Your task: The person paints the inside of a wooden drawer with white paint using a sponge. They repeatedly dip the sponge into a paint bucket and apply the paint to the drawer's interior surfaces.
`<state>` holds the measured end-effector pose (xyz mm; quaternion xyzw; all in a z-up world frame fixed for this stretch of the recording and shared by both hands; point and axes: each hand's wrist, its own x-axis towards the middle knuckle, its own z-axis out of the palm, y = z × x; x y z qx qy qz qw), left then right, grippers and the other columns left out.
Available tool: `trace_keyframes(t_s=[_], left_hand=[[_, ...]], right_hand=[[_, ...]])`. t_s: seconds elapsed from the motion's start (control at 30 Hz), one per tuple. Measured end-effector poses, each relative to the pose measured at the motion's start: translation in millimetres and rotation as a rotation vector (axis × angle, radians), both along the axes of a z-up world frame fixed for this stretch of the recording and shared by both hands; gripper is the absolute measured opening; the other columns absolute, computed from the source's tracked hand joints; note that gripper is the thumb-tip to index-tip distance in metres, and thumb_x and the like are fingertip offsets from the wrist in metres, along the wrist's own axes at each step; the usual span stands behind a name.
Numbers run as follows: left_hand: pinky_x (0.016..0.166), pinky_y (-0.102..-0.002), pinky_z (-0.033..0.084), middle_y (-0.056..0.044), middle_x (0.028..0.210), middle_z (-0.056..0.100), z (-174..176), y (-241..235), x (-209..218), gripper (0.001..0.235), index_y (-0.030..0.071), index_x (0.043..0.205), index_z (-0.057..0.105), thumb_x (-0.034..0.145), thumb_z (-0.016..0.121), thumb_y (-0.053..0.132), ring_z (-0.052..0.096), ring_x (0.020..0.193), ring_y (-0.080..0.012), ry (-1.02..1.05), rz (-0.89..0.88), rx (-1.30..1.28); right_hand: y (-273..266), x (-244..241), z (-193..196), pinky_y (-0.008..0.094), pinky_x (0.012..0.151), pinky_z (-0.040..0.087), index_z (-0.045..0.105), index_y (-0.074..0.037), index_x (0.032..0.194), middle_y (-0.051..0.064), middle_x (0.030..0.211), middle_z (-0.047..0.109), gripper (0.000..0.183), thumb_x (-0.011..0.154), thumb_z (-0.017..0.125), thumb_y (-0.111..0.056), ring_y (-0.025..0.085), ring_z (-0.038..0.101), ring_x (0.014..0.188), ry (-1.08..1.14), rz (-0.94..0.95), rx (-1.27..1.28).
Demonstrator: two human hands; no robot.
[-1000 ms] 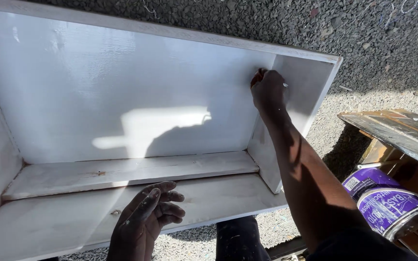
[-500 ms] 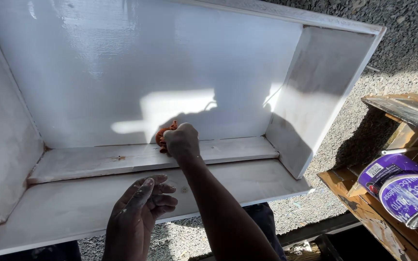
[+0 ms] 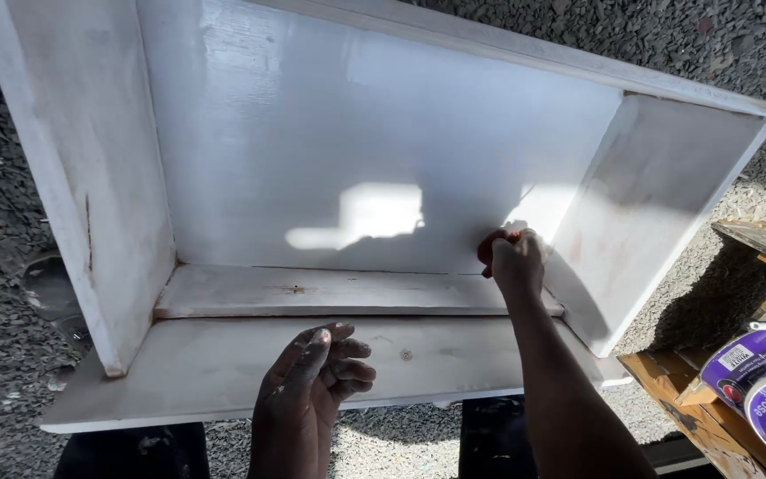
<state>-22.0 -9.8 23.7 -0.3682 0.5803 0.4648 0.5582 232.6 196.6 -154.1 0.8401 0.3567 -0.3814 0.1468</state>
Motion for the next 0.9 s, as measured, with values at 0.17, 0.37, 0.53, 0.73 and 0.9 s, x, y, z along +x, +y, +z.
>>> trace_keyframes(t_s=[0.17,0.37,0.53,0.73,0.9], left_hand=[[0.082,-0.048,0.058,-0.022,0.099,0.067,8,6,-50,0.043,-0.017,0.131,0.071,0.118,0.065,0.024,0.062,0.082,-0.0307,0.108,0.209,0.06],[0.083,-0.047,0.065,-0.024,0.105,0.08,31,-9,-132,0.036,-0.01,0.128,0.078,0.116,0.067,0.021,0.08,0.095,-0.0359,0.378,0.378,0.17],[0.084,-0.046,0.064,-0.027,0.122,0.083,60,-17,-209,0.038,-0.006,0.139,0.078,0.114,0.065,0.02,0.079,0.093,-0.0356,0.303,0.578,0.112],[0.119,-0.055,0.053,-0.011,0.187,0.063,77,-51,-289,0.08,0.015,0.181,0.054,0.104,0.063,0.035,0.065,0.166,-0.0329,0.255,0.668,0.202],[0.13,-0.059,0.047,-0.013,0.193,0.057,71,-68,-330,0.08,0.018,0.183,0.053,0.106,0.065,0.038,0.056,0.175,-0.0351,0.195,0.807,0.281]], right_hand=[[-81,-146,-46,0.035,0.071,0.05,0.054,-0.014,0.08,0.0,0.078,0.062,0.03,0.087,0.082,-0.005,0.02,0.057,0.074,0.512,0.156,0.045],[-37,-295,110,0.048,0.053,0.054,0.062,-0.004,0.095,0.02,0.071,0.071,0.014,0.083,0.06,0.003,0.036,0.065,0.05,1.056,-0.049,-0.19],[-17,-378,183,0.03,0.049,0.024,0.064,-0.012,0.128,0.003,0.078,0.053,0.022,0.106,0.061,-0.011,0.014,0.033,0.061,1.27,0.273,-0.152],[-60,-598,243,0.034,0.079,0.057,0.073,-0.017,0.142,0.003,0.109,0.08,0.034,0.11,0.076,-0.026,0.015,0.072,0.094,0.898,1.048,0.154],[-76,-710,129,0.042,0.104,0.063,0.083,-0.008,0.151,0.019,0.133,0.09,0.056,0.098,0.081,-0.026,0.031,0.087,0.12,0.7,1.507,0.279]])
